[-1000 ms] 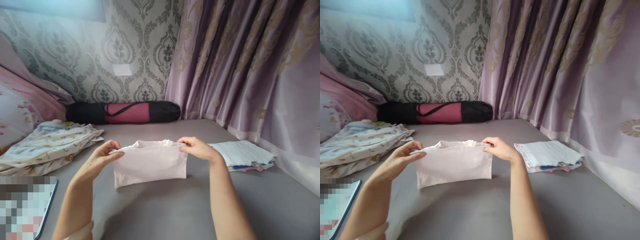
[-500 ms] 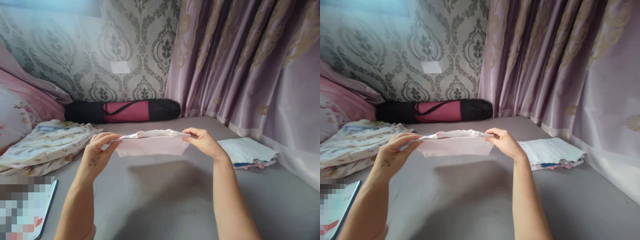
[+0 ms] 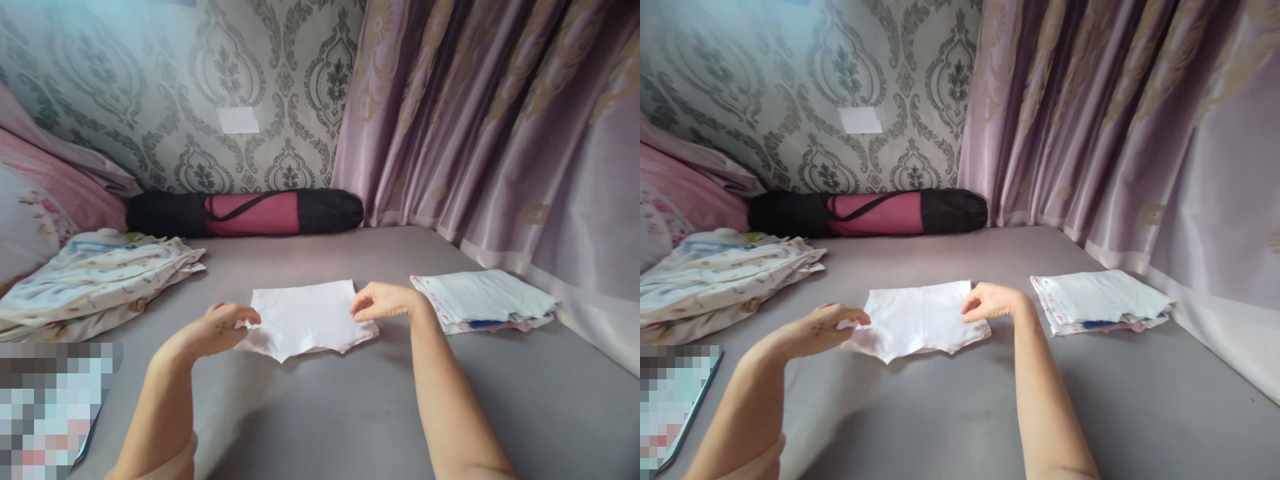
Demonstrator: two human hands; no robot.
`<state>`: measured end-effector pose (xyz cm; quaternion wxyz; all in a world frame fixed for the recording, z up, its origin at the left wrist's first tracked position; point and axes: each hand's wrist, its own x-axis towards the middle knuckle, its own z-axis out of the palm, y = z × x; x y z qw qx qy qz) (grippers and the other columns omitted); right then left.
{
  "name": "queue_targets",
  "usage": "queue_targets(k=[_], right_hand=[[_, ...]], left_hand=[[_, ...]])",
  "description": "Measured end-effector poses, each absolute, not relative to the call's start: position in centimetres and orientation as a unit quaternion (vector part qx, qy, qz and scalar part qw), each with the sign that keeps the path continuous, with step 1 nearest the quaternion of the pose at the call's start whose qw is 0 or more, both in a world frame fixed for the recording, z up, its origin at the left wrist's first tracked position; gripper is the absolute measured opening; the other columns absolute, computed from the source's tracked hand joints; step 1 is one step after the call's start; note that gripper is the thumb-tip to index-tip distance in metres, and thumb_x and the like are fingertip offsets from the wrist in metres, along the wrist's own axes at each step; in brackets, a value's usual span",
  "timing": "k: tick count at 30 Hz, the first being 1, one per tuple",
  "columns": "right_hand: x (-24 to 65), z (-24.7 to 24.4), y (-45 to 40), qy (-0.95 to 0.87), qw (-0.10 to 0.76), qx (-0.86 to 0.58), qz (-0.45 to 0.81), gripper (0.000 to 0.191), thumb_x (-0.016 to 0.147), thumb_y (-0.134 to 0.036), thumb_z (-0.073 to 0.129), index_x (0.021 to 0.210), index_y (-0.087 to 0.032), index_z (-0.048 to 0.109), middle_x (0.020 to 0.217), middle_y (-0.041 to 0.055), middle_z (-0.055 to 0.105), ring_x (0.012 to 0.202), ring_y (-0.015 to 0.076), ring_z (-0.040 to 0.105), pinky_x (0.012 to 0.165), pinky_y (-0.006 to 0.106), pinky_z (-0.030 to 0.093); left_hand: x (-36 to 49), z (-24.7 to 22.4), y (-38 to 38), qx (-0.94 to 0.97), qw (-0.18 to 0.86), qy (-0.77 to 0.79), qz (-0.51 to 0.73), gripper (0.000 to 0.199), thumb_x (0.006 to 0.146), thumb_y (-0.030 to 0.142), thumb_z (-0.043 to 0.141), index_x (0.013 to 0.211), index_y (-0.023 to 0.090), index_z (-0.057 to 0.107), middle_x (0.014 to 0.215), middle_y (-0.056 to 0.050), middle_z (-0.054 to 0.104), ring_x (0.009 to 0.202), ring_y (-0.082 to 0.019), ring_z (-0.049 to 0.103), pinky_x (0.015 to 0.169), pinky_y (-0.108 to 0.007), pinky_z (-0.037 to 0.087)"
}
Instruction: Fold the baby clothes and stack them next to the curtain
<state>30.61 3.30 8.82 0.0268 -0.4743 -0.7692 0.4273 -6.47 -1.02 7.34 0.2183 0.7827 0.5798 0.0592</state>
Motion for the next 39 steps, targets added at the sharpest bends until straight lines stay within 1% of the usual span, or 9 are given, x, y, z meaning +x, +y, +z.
queue_targets(k=[4,7,11,14,17,20,24,33,39], right_hand=[[30.7,9.0,3.6,-0.78,0.095,-0.529,0.321,0.029,0.083,-0.035,0.052,0.086,-0.016,0.074,0.081,0.0037,0.072,0.078,0.0192,0.064,0.07,0.027,0.046],[29.9,8.3,3.9,-0.774,0.128,-0.579,0.222,0.035,0.089,-0.028,0.042,0.108,-0.017,0.07,0.111,0.0078,0.07,0.102,0.0224,0.063,0.089,0.031,0.045],[27.7,6.8,4.0,-0.787,0.069,-0.576,0.211,0.052,0.091,-0.029,0.042,0.142,-0.016,0.045,0.149,0.0099,0.04,0.137,0.0214,0.036,0.111,0.033,0.03],[26.0,5.4,4.1,-0.782,0.015,-0.581,0.225,0.063,0.093,-0.039,0.039,0.149,-0.012,0.03,0.156,0.0104,0.021,0.144,0.0211,0.017,0.116,0.036,0.02],[24.3,3.6,4.2,-0.743,0.025,-0.635,0.21,0.075,0.096,-0.054,0.021,0.151,-0.004,0.018,0.158,0.0154,0.009,0.146,0.0249,0.006,0.117,0.043,0.012],[23.3,1.6,4.2,-0.716,0.034,-0.674,0.181,0.082,0.095,-0.058,0.015,0.15,0.002,0.014,0.157,0.0203,0.006,0.146,0.0291,0.004,0.117,0.045,0.008],[23.0,-0.1,3.8,-0.716,0.056,-0.685,0.123,0.077,0.097,-0.055,0.015,0.149,0.001,0.021,0.157,0.0193,0.013,0.145,0.0289,0.008,0.116,0.043,0.009],[23.3,0.5,3.5,-0.718,0.062,-0.683,0.119,0.072,0.098,-0.05,0.013,0.148,0.0,0.025,0.156,0.0172,0.021,0.145,0.027,0.012,0.116,0.043,0.01],[21.6,1.5,2.1,-0.81,0.066,-0.578,0.077,0.061,0.099,-0.05,0.012,0.149,-0.021,0.03,0.159,0.0097,0.015,0.146,0.0234,0.003,0.115,0.05,0.001]], left_hand=[[-6.4,7.7,-0.7,0.788,0.191,0.576,0.1,0.035,0.078,0.031,0.044,0.098,0.027,0.072,0.097,-0.005,0.073,0.095,-0.024,0.063,0.088,-0.034,0.047],[-4.9,7.4,-0.4,0.8,0.164,0.566,0.111,0.035,0.084,0.027,0.039,0.101,0.024,0.069,0.105,-0.006,0.071,0.1,-0.023,0.063,0.096,-0.038,0.043],[-0.8,4.9,0.4,0.815,0.135,0.556,0.093,0.037,0.087,0.022,0.04,0.117,0.026,0.062,0.135,-0.006,0.057,0.132,-0.024,0.043,0.113,-0.052,0.021],[1.9,2.2,0.9,0.816,0.11,0.563,0.075,0.043,0.092,0.029,0.04,0.133,0.024,0.051,0.15,-0.009,0.039,0.143,-0.028,0.023,0.113,-0.059,0.013],[2.9,0.1,1.2,0.785,0.04,0.612,0.085,0.048,0.096,0.036,0.034,0.139,0.017,0.045,0.152,-0.015,0.033,0.144,-0.033,0.018,0.113,-0.061,0.009],[2.4,-1.0,1.3,0.761,0.007,0.644,0.083,0.055,0.097,0.042,0.03,0.141,0.012,0.042,0.152,-0.018,0.033,0.143,-0.034,0.021,0.114,-0.058,0.011],[1.7,-1.3,1.5,0.742,0.016,0.666,0.072,0.06,0.097,0.046,0.028,0.143,0.009,0.039,0.151,-0.02,0.033,0.142,-0.032,0.025,0.114,-0.052,0.018],[1.0,-0.7,2.1,0.737,0.11,0.658,0.11,0.056,0.096,0.046,0.032,0.138,0.011,0.044,0.152,-0.018,0.033,0.142,-0.031,0.024,0.114,-0.051,0.016],[-0.2,0.1,2.7,0.687,0.214,0.641,0.267,0.04,0.092,0.03,0.039,0.125,0.016,0.055,0.137,-0.013,0.054,0.126,-0.023,0.048,0.109,-0.04,0.031]])
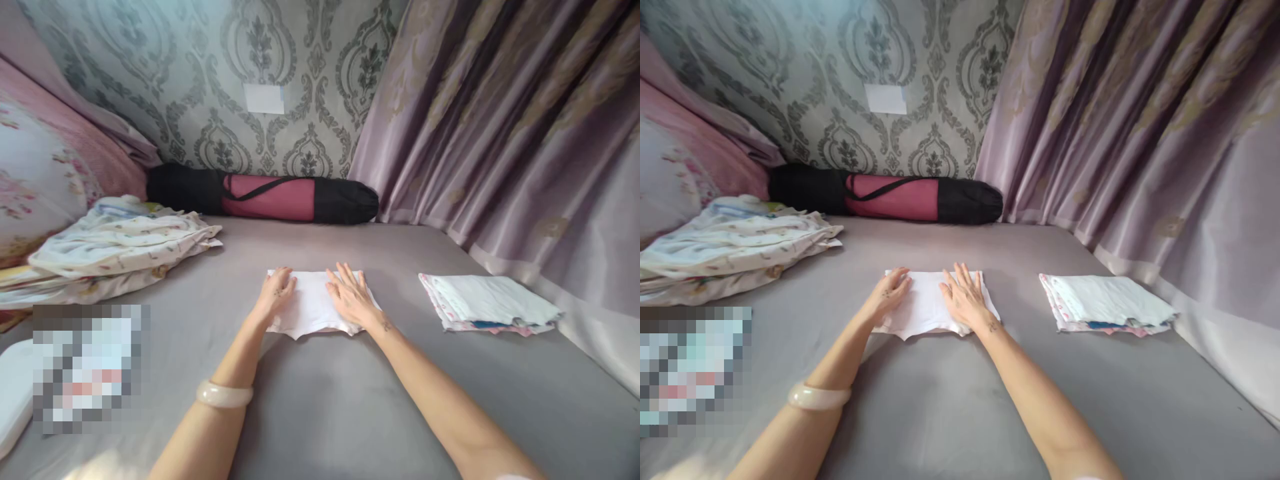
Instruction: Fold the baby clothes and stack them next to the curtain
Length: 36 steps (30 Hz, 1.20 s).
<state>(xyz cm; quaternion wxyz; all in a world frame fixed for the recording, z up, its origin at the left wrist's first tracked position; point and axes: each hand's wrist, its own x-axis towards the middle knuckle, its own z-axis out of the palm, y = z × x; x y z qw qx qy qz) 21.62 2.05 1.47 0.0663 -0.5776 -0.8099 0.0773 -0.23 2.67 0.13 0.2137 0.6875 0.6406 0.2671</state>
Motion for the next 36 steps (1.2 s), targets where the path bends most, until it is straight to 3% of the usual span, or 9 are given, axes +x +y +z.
queue_targets(k=[4,10,14,18,27,33,36], right_hand=[[20.6,0.6,1.3,-0.819,0.036,-0.565,0.091,0.059,0.099,-0.05,0.016,0.15,-0.023,0.03,0.158,0.0083,0.02,0.146,0.0239,0.009,0.116,0.047,0.005],[20.6,1.4,1.7,-0.811,-0.002,-0.571,0.123,0.061,0.098,-0.05,0.016,0.151,-0.022,0.025,0.159,0.0091,0.015,0.146,0.0265,0.007,0.115,0.05,0.005],[19.3,3.0,2.0,-0.804,-0.04,-0.576,0.144,0.06,0.098,-0.045,0.022,0.15,-0.015,0.028,0.158,0.0138,0.016,0.146,0.029,0.009,0.114,0.051,0.007],[16.1,2.8,2.1,-0.835,0.027,-0.538,0.111,0.059,0.098,-0.038,0.022,0.147,-0.007,0.031,0.156,0.0155,0.021,0.146,0.0242,0.01,0.116,0.044,0.005],[13.4,0.0,2.2,-0.823,0.04,-0.55,0.135,0.064,0.098,-0.045,0.016,0.15,-0.009,0.024,0.158,0.0097,0.016,0.146,0.0219,0.009,0.117,0.044,0.003],[12.7,2.1,2.4,-0.823,0.01,-0.545,0.159,0.062,0.098,-0.038,0.022,0.148,-0.002,0.027,0.157,0.0173,0.019,0.145,0.0273,0.012,0.116,0.046,0.009],[10.9,2.4,2.4,-0.836,0.034,-0.531,0.134,0.059,0.097,-0.032,0.026,0.147,-0.001,0.03,0.156,0.0184,0.02,0.145,0.0265,0.012,0.116,0.044,0.008]], left_hand=[[-1.4,0.7,2.7,0.639,0.264,0.648,0.318,0.039,0.084,0.022,0.043,0.119,0.015,0.061,0.122,-0.011,0.063,0.11,-0.023,0.058,0.098,-0.036,0.042],[-3.6,1.8,2.6,0.571,0.303,0.673,0.359,0.044,0.081,0.032,0.045,0.117,0.012,0.064,0.102,-0.011,0.069,0.095,-0.025,0.063,0.084,-0.035,0.049],[-4.6,2.3,2.6,0.538,0.317,0.664,0.412,0.046,0.079,0.036,0.048,0.114,0.011,0.065,0.104,-0.012,0.069,0.096,-0.025,0.063,0.084,-0.034,0.048],[-5.0,2.6,2.6,0.522,0.332,0.648,0.443,0.048,0.076,0.04,0.051,0.11,0.011,0.066,0.104,-0.013,0.07,0.097,-0.026,0.064,0.083,-0.034,0.05],[-5.9,3.5,2.1,0.484,0.351,0.643,0.478,0.044,0.074,0.04,0.054,0.105,0.011,0.067,0.109,-0.014,0.07,0.102,-0.027,0.064,0.087,-0.035,0.048],[-6.5,3.9,2.1,0.468,0.349,0.636,0.505,0.04,0.072,0.04,0.057,0.098,0.012,0.068,0.103,-0.013,0.072,0.1,-0.027,0.065,0.089,-0.035,0.048],[-6.6,4.0,2.1,0.461,0.342,0.633,0.519,0.036,0.071,0.039,0.058,0.094,0.014,0.069,0.101,-0.013,0.072,0.099,-0.027,0.065,0.09,-0.036,0.047]])
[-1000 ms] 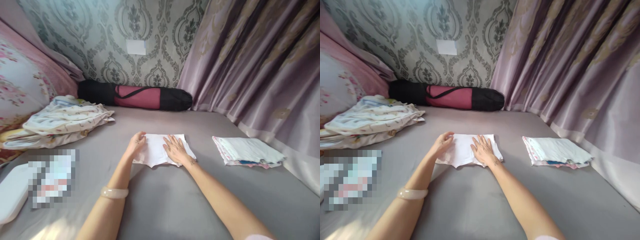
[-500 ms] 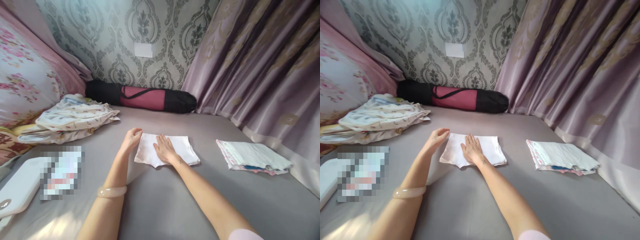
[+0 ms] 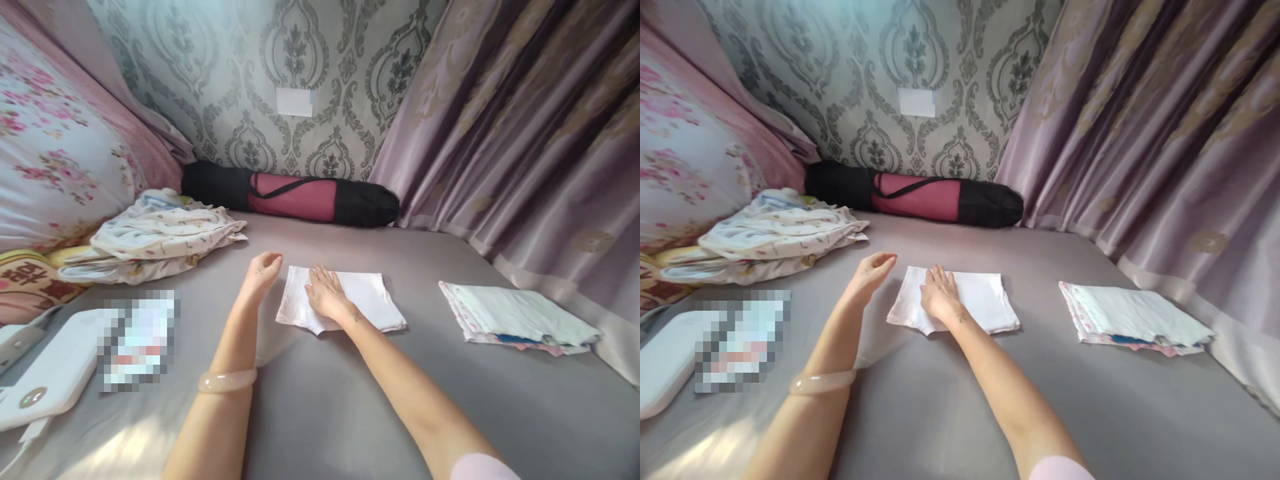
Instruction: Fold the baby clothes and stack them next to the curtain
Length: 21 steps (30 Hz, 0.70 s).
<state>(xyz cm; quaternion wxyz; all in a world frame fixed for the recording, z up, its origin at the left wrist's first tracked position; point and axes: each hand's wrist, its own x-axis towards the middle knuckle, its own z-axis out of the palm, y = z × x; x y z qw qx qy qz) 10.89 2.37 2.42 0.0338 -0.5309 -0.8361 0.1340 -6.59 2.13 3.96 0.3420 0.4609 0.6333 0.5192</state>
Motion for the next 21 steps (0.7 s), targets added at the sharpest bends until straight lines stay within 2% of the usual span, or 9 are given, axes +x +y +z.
queue_targets(k=[7,13,17,19,21], right_hand=[[7.9,-0.6,2.1,-0.842,0.1,-0.522,0.087,0.058,0.098,-0.037,0.022,0.147,-0.008,0.031,0.155,0.0129,0.027,0.144,0.024,0.018,0.116,0.043,0.008],[7.8,1.1,2.6,-0.833,0.025,-0.535,0.135,0.06,0.098,-0.037,0.021,0.148,-0.006,0.028,0.157,0.0161,0.02,0.145,0.028,0.014,0.115,0.048,0.011],[6.5,2.5,2.2,-0.832,-0.007,-0.541,0.125,0.057,0.095,-0.027,0.03,0.147,-0.003,0.029,0.157,0.0184,0.016,0.146,0.0285,0.008,0.116,0.049,0.008],[5.7,2.1,1.5,-0.836,0.018,-0.536,0.114,0.059,0.094,-0.026,0.031,0.147,-0.001,0.027,0.157,0.0193,0.016,0.146,0.0283,0.007,0.116,0.048,0.007],[4.9,1.2,0.8,-0.829,0.065,-0.546,0.102,0.062,0.097,-0.034,0.027,0.148,0.001,0.025,0.156,0.0193,0.018,0.146,0.0285,0.009,0.116,0.047,0.007]], left_hand=[[-6.6,3.5,2.4,0.474,0.329,0.625,0.526,0.036,0.071,0.04,0.058,0.092,0.013,0.069,0.098,-0.012,0.073,0.096,-0.026,0.066,0.089,-0.036,0.048],[-6.5,3.5,2.4,0.48,0.325,0.624,0.524,0.037,0.074,0.038,0.056,0.095,0.011,0.069,0.099,-0.013,0.073,0.097,-0.025,0.066,0.089,-0.035,0.048],[-6.5,3.7,2.4,0.483,0.322,0.625,0.521,0.037,0.076,0.037,0.055,0.099,0.011,0.069,0.101,-0.011,0.072,0.098,-0.023,0.065,0.089,-0.032,0.048],[-6.6,3.6,2.5,0.483,0.317,0.629,0.519,0.037,0.076,0.037,0.055,0.099,0.011,0.069,0.101,-0.012,0.072,0.097,-0.023,0.065,0.088,-0.032,0.048],[-6.7,3.6,2.5,0.485,0.311,0.634,0.516,0.038,0.076,0.036,0.055,0.1,0.01,0.069,0.1,-0.013,0.072,0.096,-0.023,0.066,0.087,-0.032,0.049]])
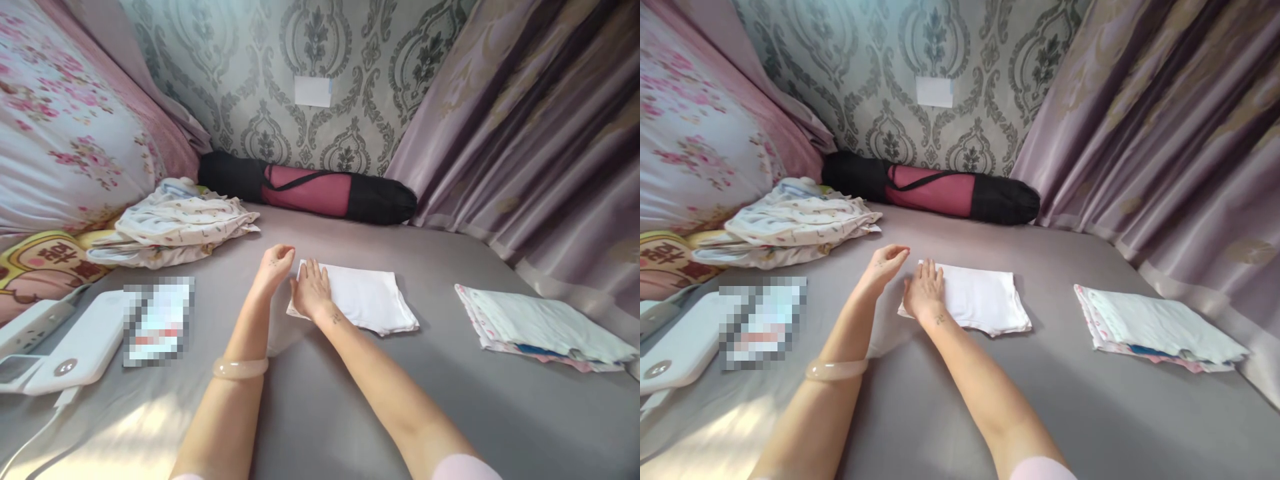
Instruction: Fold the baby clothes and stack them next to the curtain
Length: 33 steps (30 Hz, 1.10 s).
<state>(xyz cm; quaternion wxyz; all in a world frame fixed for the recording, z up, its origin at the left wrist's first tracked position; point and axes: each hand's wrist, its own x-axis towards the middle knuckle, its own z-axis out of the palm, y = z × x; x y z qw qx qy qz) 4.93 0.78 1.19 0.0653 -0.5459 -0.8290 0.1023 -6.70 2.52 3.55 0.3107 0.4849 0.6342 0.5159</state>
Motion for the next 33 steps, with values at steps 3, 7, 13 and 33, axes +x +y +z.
queue_targets(k=[3,7,13,33], right_hand=[[4.3,-0.3,0.1,-0.815,0.107,-0.563,0.088,0.067,0.098,-0.043,0.02,0.148,0.0,0.023,0.156,0.0176,0.02,0.145,0.0278,0.01,0.116,0.047,0.003],[4.0,-0.8,0.0,-0.81,0.114,-0.565,0.106,0.066,0.098,-0.044,0.021,0.148,0.0,0.025,0.156,0.0168,0.022,0.145,0.028,0.011,0.116,0.047,0.003],[6.6,1.0,0.7,-0.817,0.148,-0.53,0.173,0.056,0.096,-0.027,0.026,0.148,-0.004,0.025,0.155,0.0161,0.026,0.144,0.0237,0.018,0.116,0.04,0.017],[17.5,0.5,-0.3,-0.802,0.134,-0.577,0.076,0.059,0.096,-0.027,0.022,0.148,0.0,0.026,0.157,0.0153,0.021,0.146,0.0226,0.01,0.117,0.038,0.005]], left_hand=[[-6.7,3.5,2.6,0.486,0.306,0.643,0.507,0.038,0.076,0.036,0.054,0.1,0.01,0.069,0.1,-0.012,0.072,0.095,-0.024,0.066,0.087,-0.033,0.049],[-6.0,3.3,2.7,0.493,0.303,0.653,0.489,0.037,0.077,0.035,0.053,0.101,0.011,0.068,0.102,-0.012,0.072,0.098,-0.024,0.065,0.088,-0.033,0.048],[-3.9,3.0,3.1,0.555,0.277,0.637,0.458,0.035,0.083,0.028,0.045,0.106,0.013,0.066,0.106,-0.012,0.071,0.102,-0.022,0.064,0.091,-0.033,0.047],[5.0,-1.2,0.3,0.726,0.097,0.618,0.285,0.046,0.081,0.01,0.039,0.125,0.002,0.048,0.121,-0.025,0.059,0.123,-0.031,0.05,0.104,-0.047,0.037]])
